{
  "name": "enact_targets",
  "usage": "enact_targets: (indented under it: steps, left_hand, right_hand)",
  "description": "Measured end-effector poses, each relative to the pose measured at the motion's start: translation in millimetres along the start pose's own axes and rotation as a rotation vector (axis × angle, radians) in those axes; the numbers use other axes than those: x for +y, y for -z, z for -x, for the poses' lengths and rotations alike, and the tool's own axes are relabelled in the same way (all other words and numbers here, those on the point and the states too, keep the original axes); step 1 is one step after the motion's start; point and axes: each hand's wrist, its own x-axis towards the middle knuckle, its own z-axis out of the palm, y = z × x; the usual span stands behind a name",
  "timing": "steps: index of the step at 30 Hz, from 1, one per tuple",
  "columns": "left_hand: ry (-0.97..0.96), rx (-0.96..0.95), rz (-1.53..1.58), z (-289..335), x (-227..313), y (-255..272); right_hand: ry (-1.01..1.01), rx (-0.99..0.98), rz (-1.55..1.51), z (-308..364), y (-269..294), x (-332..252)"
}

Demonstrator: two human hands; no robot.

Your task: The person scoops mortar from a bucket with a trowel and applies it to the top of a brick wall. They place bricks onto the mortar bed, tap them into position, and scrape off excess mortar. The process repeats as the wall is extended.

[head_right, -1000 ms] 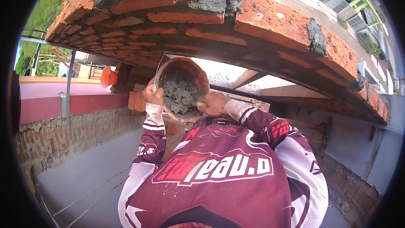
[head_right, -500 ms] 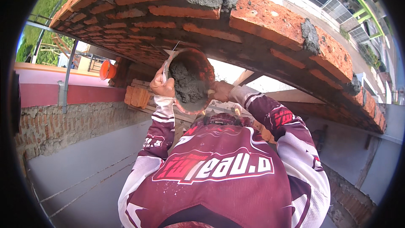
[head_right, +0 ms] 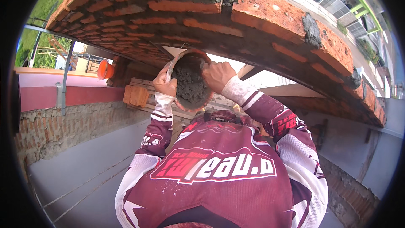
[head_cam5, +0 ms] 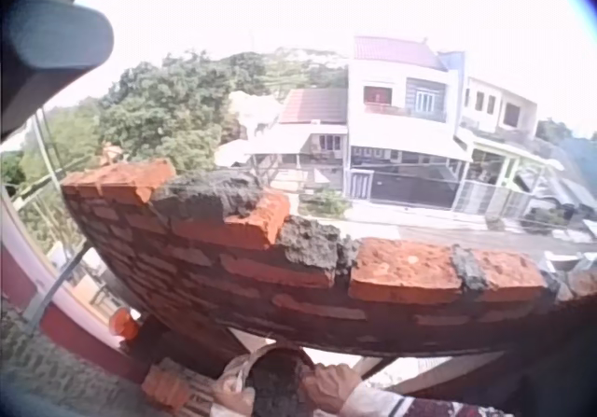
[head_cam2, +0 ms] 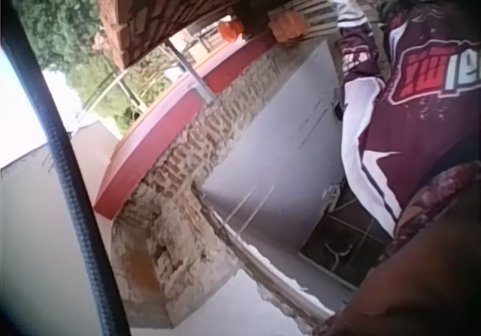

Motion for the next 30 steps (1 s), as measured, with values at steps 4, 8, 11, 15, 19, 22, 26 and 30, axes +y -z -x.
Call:
enact_targets:
  steps: [4,8,11,15,19,22,26,30]
  left_hand:
    - [-0.112,0.011,0.069,-10.7,8.2,-10.6]
    - [-0.043,-0.066,0.131,-15.5,7.3,-11.3]
    - [-0.045,-0.121,0.023,-12.9,0.8,-1.9]
    - [0.171,-0.043,0.156,-5.0,-7.7,28.2]
    - [0.302,0.072,0.211,0.7,-14.6,29.5]
    - [0.205,0.068,0.113,5.1,-15.0,10.7]
    - [0.032,0.002,0.021,5.6,-5.2,-6.9]
    - [-0.027,0.136,0.112,-4.7,2.2,-16.5]
  right_hand:
    - [0.067,-0.203,-0.288,-11.9,-23.7,16.0]
    - [-0.237,-0.685,-1.148,18.6,-56.4,-3.4]
    - [-0.209,-0.710,-1.424,33.5,-71.1,-28.8]
    - [-0.140,-0.547,-1.400,38.0,-69.5,-34.7]
    - [0.161,-0.016,-0.298,32.9,-44.2,-24.2]
    - [0.151,0.179,-0.070,26.4,-18.7,-6.6]
    - [-0.001,-0.044,-0.021,10.5,-9.9,18.6]
    - [0.015,-0.188,-0.702,8.8,-44.6,10.1]
